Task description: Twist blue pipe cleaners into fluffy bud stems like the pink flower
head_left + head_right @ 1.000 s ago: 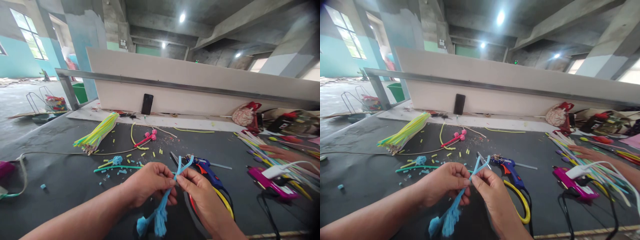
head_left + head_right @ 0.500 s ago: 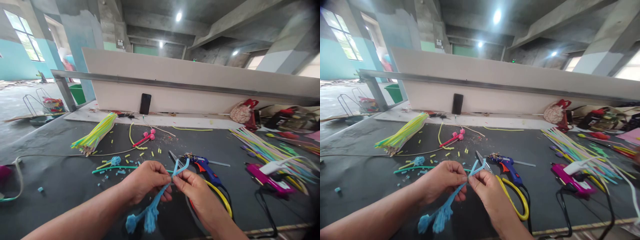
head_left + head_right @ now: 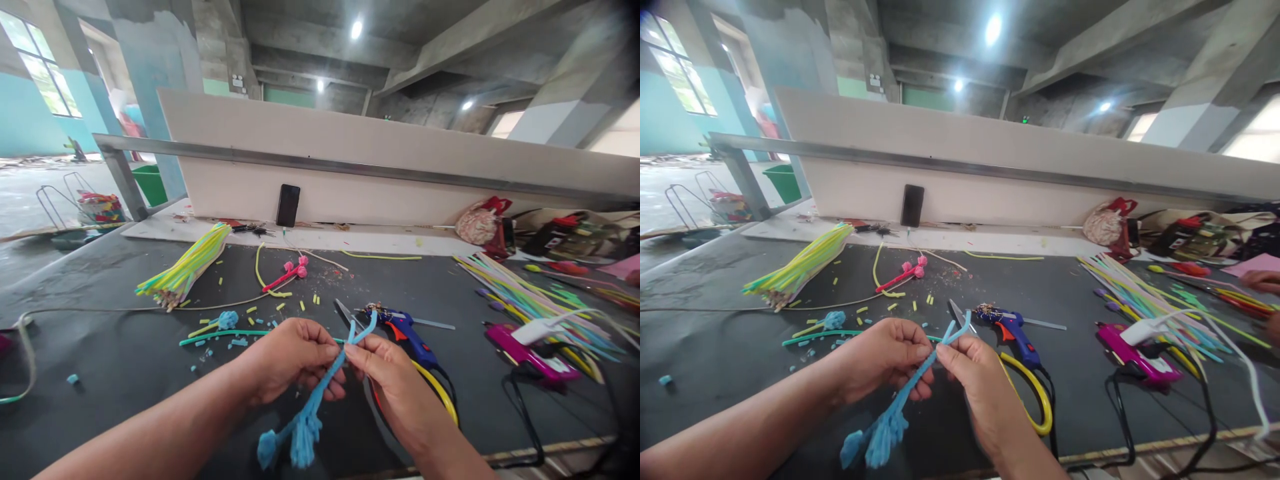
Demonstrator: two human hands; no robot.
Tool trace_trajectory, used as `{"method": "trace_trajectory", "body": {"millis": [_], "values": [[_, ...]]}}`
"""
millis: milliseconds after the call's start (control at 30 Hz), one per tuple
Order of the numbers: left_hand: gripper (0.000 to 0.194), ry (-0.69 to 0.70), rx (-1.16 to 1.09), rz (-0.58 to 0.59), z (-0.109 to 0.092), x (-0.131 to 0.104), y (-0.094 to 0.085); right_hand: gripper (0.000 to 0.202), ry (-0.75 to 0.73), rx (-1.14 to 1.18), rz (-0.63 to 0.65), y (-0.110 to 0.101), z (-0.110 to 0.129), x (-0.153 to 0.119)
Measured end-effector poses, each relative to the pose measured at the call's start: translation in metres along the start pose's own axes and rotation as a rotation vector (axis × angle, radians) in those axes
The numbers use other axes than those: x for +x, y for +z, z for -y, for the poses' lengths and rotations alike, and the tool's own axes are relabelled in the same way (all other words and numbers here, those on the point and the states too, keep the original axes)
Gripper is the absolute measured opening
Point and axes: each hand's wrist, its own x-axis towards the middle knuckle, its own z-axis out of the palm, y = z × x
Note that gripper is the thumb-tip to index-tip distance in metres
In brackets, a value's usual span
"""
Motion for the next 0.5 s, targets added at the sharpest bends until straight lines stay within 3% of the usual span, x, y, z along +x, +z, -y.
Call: {"method": "trace_trajectory", "body": {"millis": [267, 500], "values": [[0.023, -0.071, -0.044, 0.076, -0.0033, 0.0004, -0.0109, 0.025, -0.051, -0.078, 0.077, -0.0059, 0.0032, 0.0047], [0.019, -0.076, 0.014, 0.000, -0.0029, -0.0003, -0.0082, 0.023, -0.065, -0.172, 0.076, -0.0080, 0.0000, 0.0042]]}}
